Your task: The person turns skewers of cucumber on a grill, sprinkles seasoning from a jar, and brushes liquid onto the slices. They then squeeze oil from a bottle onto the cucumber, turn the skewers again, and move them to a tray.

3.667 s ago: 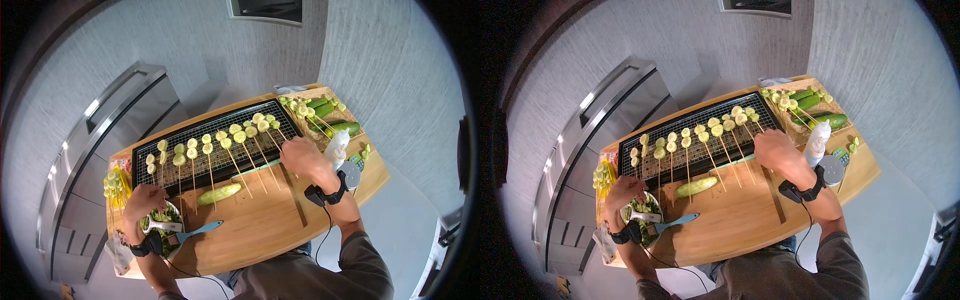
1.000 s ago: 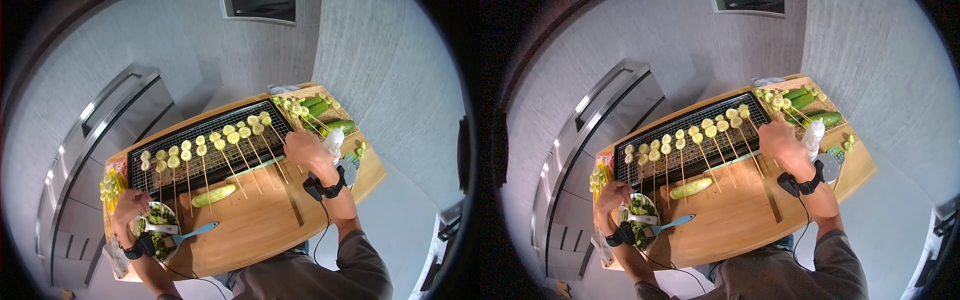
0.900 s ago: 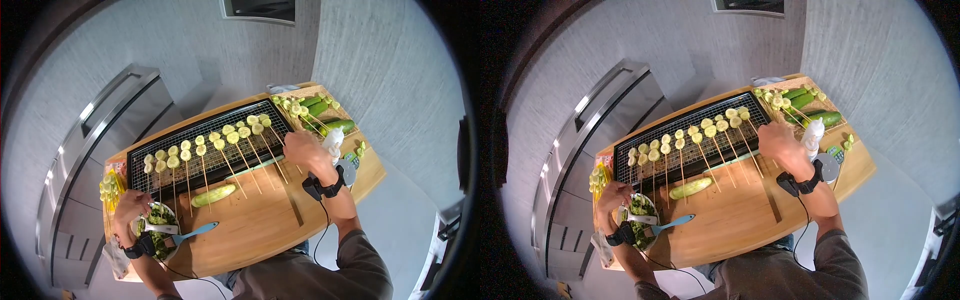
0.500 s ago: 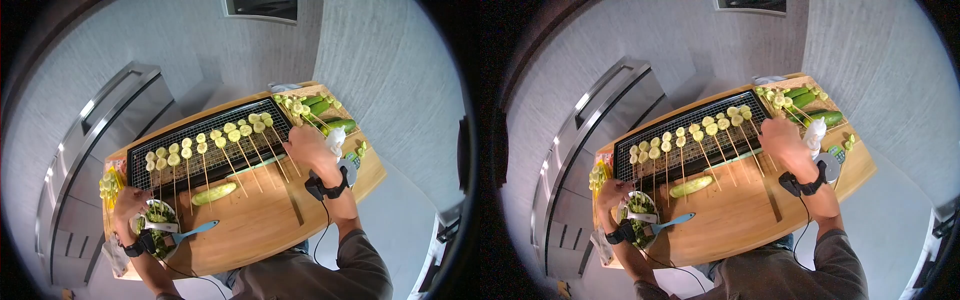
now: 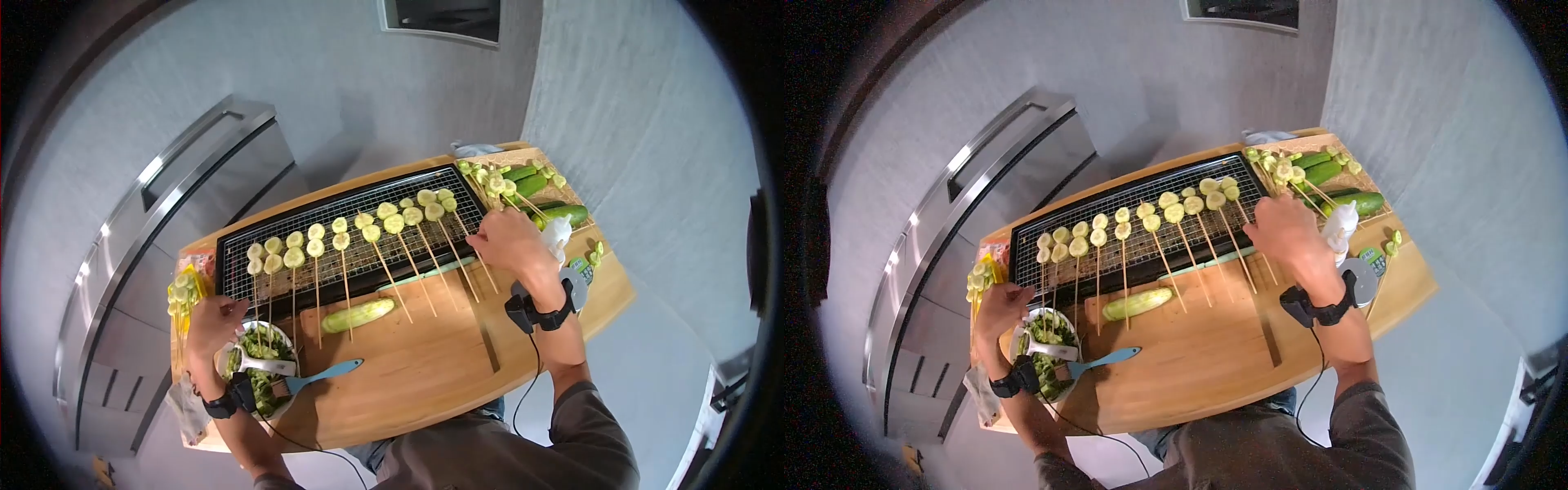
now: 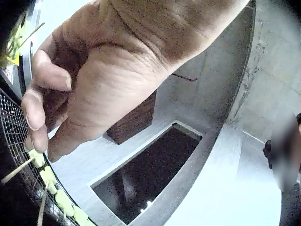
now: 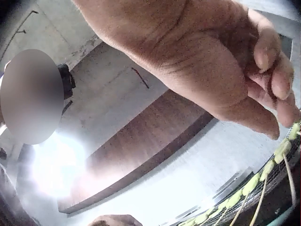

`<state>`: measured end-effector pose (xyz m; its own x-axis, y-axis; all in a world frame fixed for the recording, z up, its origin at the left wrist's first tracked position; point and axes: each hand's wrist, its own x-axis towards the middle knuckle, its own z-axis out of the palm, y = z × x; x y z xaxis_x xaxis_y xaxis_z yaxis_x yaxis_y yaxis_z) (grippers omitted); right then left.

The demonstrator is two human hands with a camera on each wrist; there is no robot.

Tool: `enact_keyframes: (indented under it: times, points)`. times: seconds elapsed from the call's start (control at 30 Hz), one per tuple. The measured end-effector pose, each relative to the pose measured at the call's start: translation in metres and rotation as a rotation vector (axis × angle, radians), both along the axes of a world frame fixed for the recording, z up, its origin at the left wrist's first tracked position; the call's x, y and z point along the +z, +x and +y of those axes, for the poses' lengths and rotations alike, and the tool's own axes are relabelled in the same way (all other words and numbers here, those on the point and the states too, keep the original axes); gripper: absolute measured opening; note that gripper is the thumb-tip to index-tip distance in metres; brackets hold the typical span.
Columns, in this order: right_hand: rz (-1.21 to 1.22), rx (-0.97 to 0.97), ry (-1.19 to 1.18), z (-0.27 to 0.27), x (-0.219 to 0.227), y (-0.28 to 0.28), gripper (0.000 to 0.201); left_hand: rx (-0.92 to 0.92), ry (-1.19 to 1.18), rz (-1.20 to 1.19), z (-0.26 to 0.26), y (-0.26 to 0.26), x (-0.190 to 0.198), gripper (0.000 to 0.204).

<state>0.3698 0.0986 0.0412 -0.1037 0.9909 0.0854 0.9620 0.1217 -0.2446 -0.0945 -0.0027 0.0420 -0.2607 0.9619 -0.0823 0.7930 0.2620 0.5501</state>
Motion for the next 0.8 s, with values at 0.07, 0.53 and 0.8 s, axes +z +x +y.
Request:
enact_keyframes:
  times: [0.07, 0.53, 0.8]
  points:
    - [-0.012, -0.021, -0.009, 0.000, 0.000, 0.003, 0.027, -0.019, -0.021, -0.005, 0.001, 0.001, 0.000, 0.037]
    - [-0.081, 0.017, -0.046, 0.002, -0.006, 0.001, 0.029, -0.014, -0.039, 0.007, 0.002, -0.005, -0.008, 0.037]
    - [-0.142, 0.033, -0.173, 0.007, -0.001, 0.000, 0.038, 0.046, -0.173, -0.018, 0.005, 0.003, -0.006, 0.048]
